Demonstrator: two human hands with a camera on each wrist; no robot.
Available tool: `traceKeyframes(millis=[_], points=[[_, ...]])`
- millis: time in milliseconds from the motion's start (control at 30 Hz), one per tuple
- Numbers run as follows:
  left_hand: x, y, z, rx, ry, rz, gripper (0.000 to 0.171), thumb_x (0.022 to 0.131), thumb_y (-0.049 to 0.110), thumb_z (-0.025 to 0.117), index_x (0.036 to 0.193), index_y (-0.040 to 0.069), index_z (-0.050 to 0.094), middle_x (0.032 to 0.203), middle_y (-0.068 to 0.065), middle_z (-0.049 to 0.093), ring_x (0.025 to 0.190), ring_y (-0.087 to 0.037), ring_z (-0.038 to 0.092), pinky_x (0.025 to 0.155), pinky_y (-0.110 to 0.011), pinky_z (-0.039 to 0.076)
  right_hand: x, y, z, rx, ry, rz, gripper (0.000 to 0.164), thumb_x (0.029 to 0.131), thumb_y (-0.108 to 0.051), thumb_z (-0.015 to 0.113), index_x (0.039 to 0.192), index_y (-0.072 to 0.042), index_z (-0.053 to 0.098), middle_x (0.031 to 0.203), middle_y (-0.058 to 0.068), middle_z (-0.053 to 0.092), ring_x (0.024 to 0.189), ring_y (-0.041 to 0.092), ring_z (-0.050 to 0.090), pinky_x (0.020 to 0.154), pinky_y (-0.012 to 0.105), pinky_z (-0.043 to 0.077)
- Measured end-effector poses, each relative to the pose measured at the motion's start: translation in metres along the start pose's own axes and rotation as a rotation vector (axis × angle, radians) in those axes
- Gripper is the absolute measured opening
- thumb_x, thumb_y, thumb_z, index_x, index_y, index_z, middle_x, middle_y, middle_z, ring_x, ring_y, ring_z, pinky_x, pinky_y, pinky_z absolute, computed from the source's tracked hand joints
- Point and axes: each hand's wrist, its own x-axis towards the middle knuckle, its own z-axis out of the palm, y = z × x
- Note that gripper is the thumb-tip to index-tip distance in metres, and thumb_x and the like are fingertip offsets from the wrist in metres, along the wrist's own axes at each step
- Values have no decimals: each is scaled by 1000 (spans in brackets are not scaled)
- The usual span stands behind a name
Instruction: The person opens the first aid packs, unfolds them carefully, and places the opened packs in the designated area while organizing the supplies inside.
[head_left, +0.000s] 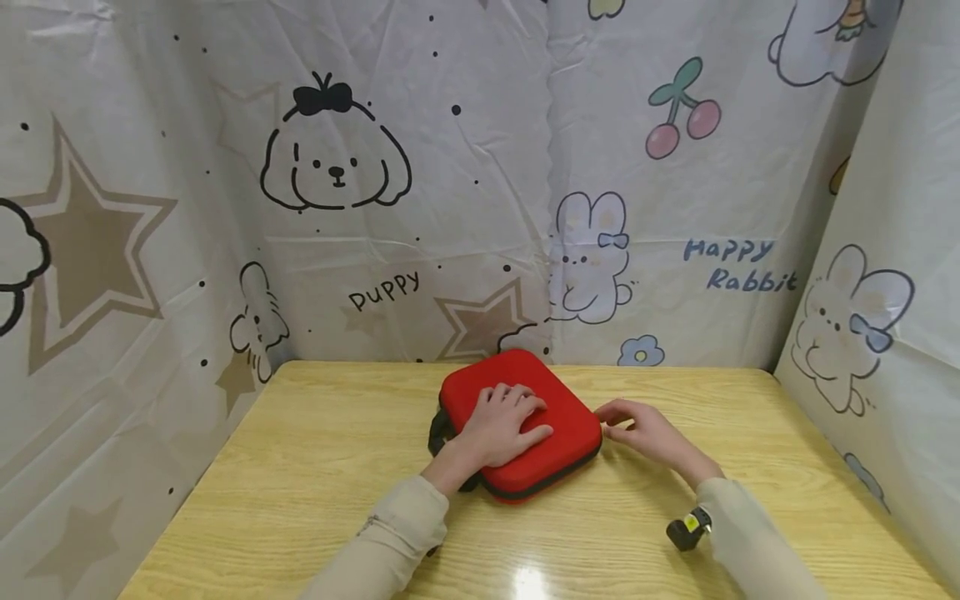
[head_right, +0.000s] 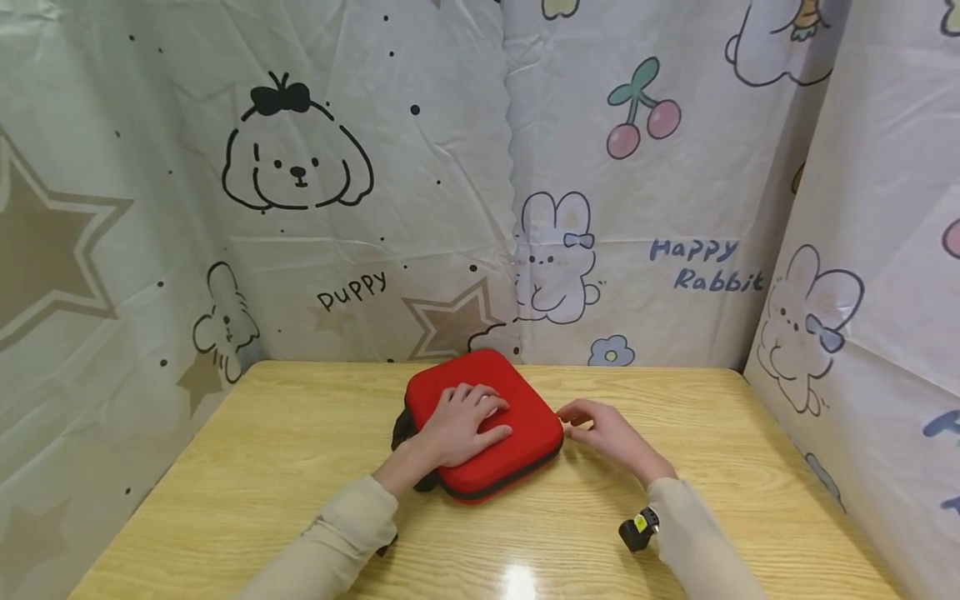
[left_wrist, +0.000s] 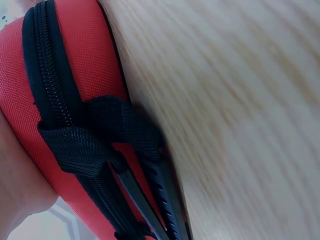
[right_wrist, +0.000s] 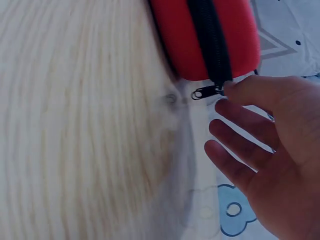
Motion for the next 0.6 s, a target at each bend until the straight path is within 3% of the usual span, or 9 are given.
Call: traceKeyframes(millis=[267, 467, 600], points=[[1, -1, 1, -5, -2, 7, 47, 98, 61, 43, 132, 31, 56, 139, 5, 49, 125, -19, 43, 104, -46, 33, 13, 6, 14, 8, 22, 39, 21, 85, 2, 68, 105, -5, 68, 97, 7, 72, 87, 16, 66, 77, 27, 53], [0, -1, -1, -16, -4, 8, 46, 98, 61, 44, 131, 31, 56, 139, 5, 49, 124, -19, 44, 104, -45, 33, 8, 9, 13, -12, 73, 57, 10, 86, -1, 70, 92, -9, 71, 87, 1, 71, 79, 8, 61, 71, 24, 49], [-1, -2, -1, -20, -1, 3, 45, 98, 61, 44, 130, 32, 56, 138, 6, 50, 124, -19, 44, 104, -45, 33, 4, 7, 11, -26, 77, 46, 7, 88, -4, 69, 92, -10, 73, 89, 2, 71, 77, 6, 59, 69, 23, 49]])
